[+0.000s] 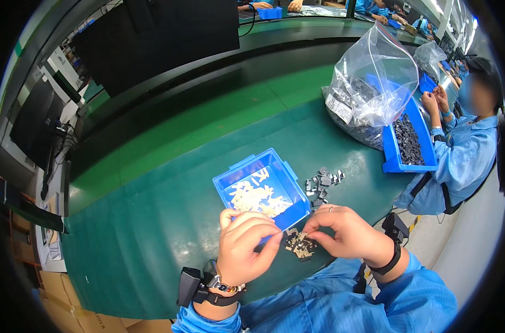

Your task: Assembling small plastic gaskets and metal clips at a factory workbench.

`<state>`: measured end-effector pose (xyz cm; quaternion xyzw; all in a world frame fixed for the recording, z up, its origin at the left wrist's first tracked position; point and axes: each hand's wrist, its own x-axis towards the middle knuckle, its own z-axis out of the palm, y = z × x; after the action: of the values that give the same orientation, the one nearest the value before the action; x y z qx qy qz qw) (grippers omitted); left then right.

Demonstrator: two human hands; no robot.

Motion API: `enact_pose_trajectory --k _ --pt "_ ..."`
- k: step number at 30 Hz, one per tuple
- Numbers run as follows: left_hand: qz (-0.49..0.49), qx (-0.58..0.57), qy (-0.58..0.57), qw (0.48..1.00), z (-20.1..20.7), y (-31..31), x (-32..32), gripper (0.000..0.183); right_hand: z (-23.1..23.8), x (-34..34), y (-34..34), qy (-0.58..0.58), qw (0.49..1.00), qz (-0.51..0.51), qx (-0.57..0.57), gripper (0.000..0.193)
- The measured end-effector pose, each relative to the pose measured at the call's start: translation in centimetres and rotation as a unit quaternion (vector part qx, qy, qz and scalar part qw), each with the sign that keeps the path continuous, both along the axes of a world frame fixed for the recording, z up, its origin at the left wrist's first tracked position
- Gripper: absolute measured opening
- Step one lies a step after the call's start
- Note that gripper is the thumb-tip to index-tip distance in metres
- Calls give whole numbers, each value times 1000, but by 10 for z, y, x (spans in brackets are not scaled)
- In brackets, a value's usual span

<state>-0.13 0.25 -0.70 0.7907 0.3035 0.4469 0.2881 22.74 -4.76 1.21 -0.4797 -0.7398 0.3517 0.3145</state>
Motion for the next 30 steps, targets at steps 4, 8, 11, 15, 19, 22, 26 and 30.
enact_pose_trajectory --k 4,8,11,15,19,22,26,30 --pt "-29 39 59 997 3 1 1 15 8 -12 9 37 997 5 63 14" --pt "-24 34 55 998 5 0 1 14 9 -25 19 44 992 2 117 14" --pt "0 28 18 999 -3 0 0 11 9 -34 25 50 989 1 141 14" --pt "32 33 -24 999 0 1 1 7 7 -41 28 43 982 -12 182 13" --pt "50 18 -45 998 0 0 1 7 6 -43 32 30 979 -12 202 13" --pt "47 24 -37 998 2 1 1 7 6 -43 32 25 978 -21 207 14" --pt "45 23 -29 998 -1 2 0 6 5 -45 33 -3 976 -35 216 14" --pt "59 22 -26 998 -5 2 1 4 7 -47 31 -73 964 -43 250 17"
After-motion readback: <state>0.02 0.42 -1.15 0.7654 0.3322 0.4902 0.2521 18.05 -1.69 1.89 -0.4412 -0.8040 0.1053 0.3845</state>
